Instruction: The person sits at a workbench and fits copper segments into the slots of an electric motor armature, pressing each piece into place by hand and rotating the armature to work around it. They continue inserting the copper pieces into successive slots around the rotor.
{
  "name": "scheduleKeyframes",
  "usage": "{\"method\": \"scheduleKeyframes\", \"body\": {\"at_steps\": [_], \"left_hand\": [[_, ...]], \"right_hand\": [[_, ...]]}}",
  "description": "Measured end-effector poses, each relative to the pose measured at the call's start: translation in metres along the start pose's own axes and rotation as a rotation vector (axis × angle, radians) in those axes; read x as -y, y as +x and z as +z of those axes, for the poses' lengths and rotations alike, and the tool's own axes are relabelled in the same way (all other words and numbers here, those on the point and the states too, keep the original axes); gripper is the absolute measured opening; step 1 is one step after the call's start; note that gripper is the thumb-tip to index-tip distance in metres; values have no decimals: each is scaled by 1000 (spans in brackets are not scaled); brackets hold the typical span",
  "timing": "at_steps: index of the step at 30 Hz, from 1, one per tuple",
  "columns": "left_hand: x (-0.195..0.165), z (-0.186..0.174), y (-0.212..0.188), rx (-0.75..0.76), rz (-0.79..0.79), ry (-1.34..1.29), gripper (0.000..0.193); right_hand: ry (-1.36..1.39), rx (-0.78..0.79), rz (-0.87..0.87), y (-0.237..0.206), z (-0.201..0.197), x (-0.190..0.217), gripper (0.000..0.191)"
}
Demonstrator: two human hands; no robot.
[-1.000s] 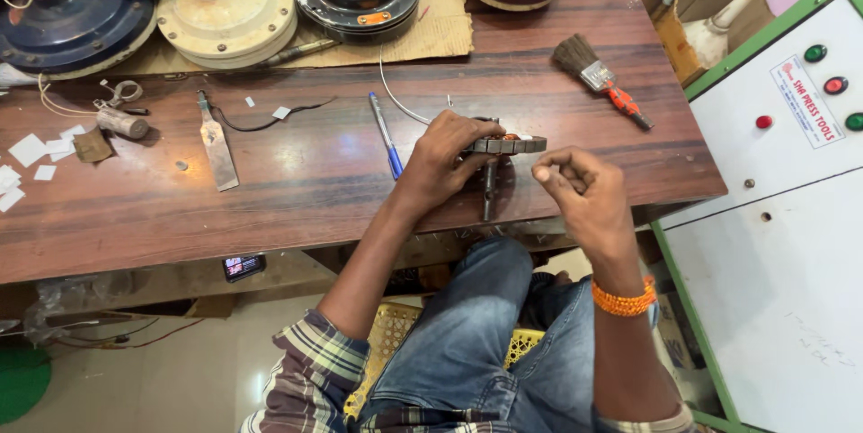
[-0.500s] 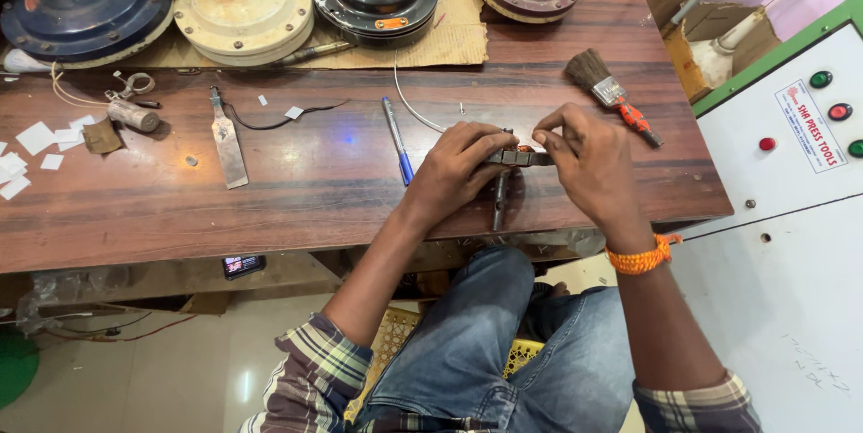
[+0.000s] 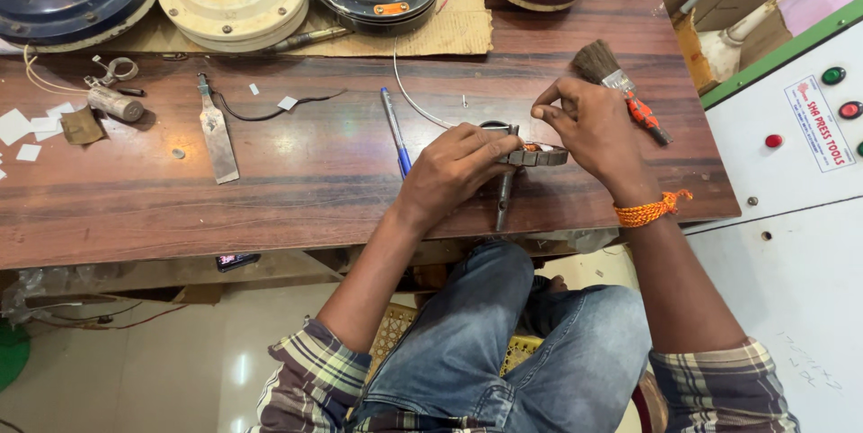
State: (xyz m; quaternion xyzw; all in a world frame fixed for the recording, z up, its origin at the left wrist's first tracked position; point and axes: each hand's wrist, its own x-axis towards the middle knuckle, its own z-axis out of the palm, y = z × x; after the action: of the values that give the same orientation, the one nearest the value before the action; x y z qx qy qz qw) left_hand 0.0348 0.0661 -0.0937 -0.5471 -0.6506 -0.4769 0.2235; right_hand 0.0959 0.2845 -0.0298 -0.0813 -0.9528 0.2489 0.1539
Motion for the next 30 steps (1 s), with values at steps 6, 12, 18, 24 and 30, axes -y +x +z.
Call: {"method": "scheduleKeyframes", "body": {"at_steps": [6, 12, 18, 24, 30], "left_hand": [[1, 0, 30, 25, -501, -300, 35], [35, 19, 68, 494, -760, -322, 30], [63, 13, 42, 380, -542, -769, 20], [72, 0, 42, 422, -438, -675, 21], [74, -6, 57, 507, -310, -618, 20]], "right_hand": [[35, -70, -66, 6, 0, -1, 13], [-1, -150, -37, 6, -7, 16, 14], [-16, -13, -10, -27, -14, 47, 15], [-15, -51, -33, -53, -8, 72, 18], [14, -210, -22, -80, 15, 72, 12]]}}
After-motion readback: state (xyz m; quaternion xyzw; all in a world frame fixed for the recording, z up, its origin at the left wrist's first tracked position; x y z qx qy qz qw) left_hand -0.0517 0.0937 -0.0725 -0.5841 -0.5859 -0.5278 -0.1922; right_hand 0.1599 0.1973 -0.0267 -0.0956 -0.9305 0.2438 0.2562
